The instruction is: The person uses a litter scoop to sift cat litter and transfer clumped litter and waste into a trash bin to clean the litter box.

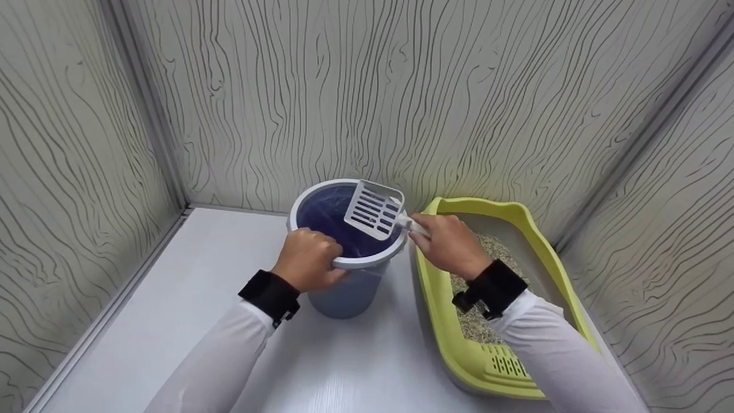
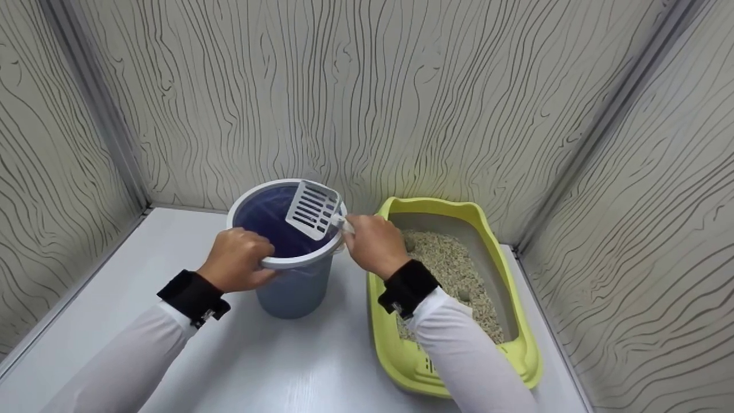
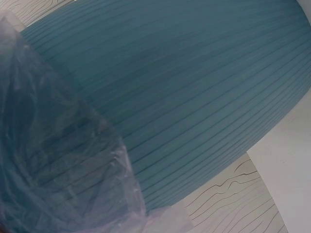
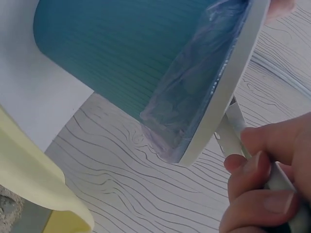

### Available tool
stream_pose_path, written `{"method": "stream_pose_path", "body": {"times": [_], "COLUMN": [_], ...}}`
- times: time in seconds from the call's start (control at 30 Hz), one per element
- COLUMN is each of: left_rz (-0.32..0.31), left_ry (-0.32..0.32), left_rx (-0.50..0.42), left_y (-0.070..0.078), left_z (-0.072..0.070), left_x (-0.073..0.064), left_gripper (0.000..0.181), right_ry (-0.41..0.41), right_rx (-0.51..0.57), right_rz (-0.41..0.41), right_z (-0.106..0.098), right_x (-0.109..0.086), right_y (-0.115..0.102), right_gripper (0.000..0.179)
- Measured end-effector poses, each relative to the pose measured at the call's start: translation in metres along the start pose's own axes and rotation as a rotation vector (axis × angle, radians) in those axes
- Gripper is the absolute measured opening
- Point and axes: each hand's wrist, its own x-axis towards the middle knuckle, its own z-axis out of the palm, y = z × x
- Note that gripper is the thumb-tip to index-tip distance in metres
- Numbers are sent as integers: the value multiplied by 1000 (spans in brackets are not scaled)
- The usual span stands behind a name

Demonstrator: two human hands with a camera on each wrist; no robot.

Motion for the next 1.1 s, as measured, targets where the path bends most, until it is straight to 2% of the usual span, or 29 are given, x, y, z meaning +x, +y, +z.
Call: {"method": "stream_pose_path", "body": {"times": [0.13, 0.33, 0.63, 0.77, 1.1], "left_rz": [-2, -1, -3, -7, -6], "left_ry": [9, 25, 33, 23, 21], "left_rx": [3, -2, 0, 3, 8], "left_y": [0, 0, 0, 0, 1], "left_z": [-1, -1, -1, -1, 0], "left_x": [1, 1, 1, 0, -1], "left_gripper": [45, 44, 49, 48, 50], "right_ry": [-22, -1, 74, 83, 84], "right_rx": [96, 207, 320, 324, 238], "right_rz": [37, 96, 186, 218, 401], "right_z": [-7, -18, -35, -41, -52], "right_x": [-2, -13, -49, -70, -111], "right_y": [5, 17, 48, 68, 127], "right_gripper": [25, 28, 30, 33, 54]}}
